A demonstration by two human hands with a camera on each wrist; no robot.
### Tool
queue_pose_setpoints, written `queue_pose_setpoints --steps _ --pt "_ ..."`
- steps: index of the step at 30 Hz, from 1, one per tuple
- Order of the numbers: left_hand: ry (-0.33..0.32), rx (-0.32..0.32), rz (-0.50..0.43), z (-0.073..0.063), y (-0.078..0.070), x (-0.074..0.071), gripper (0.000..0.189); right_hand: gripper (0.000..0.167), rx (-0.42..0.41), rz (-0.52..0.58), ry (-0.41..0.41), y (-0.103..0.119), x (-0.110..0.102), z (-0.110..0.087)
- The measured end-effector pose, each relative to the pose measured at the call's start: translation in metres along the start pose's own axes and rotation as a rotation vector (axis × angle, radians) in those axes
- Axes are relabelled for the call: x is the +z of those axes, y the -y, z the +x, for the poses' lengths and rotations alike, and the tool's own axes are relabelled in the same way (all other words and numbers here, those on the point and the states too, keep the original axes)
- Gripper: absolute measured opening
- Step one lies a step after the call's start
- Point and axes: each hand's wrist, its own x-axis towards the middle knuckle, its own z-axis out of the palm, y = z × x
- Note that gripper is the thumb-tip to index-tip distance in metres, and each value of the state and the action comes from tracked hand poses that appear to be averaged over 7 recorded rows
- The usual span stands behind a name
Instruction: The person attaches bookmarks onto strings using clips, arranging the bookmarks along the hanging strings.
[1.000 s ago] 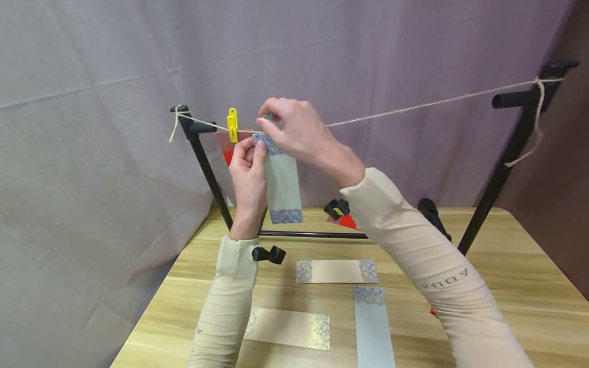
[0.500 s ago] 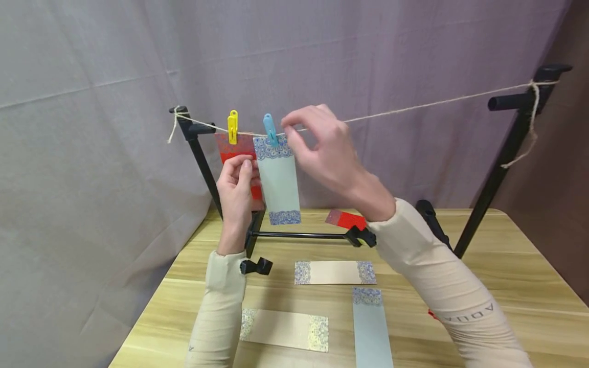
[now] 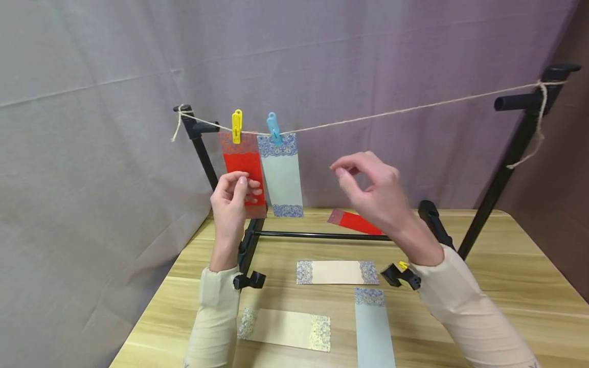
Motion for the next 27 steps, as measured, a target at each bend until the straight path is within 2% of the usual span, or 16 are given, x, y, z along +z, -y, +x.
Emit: queue_pose_setpoints --steps 7,13,17,21,27 --pt "0.122 0.047 0.01 -0.012 0.003 0.01 0.021 0.021 0.116 -0.06 0.033 -0.024 -0.017 -0.038" --pt "0.28 0.07 -0.003 -0.023 0.009 0.026 0.019 0.019 0.267 -0.142 0.092 -0.036 -0.028 -0.065" --pt "0.398 0.05 -0.02 -0.035 0.016 0.041 0.019 0.015 0.387 -0.185 0.16 -0.042 -0.035 -0.081" --pt "0.482 0.018 -0.038 -0.045 0.026 0.055 0.018 0.016 0.476 -0.213 0.236 -0.05 -0.043 -0.095" --pt "0.563 -0.016 -0.045 -0.057 0.043 0.073 0.018 0.018 0.531 -0.227 0.346 -0.063 -0.049 -0.106"
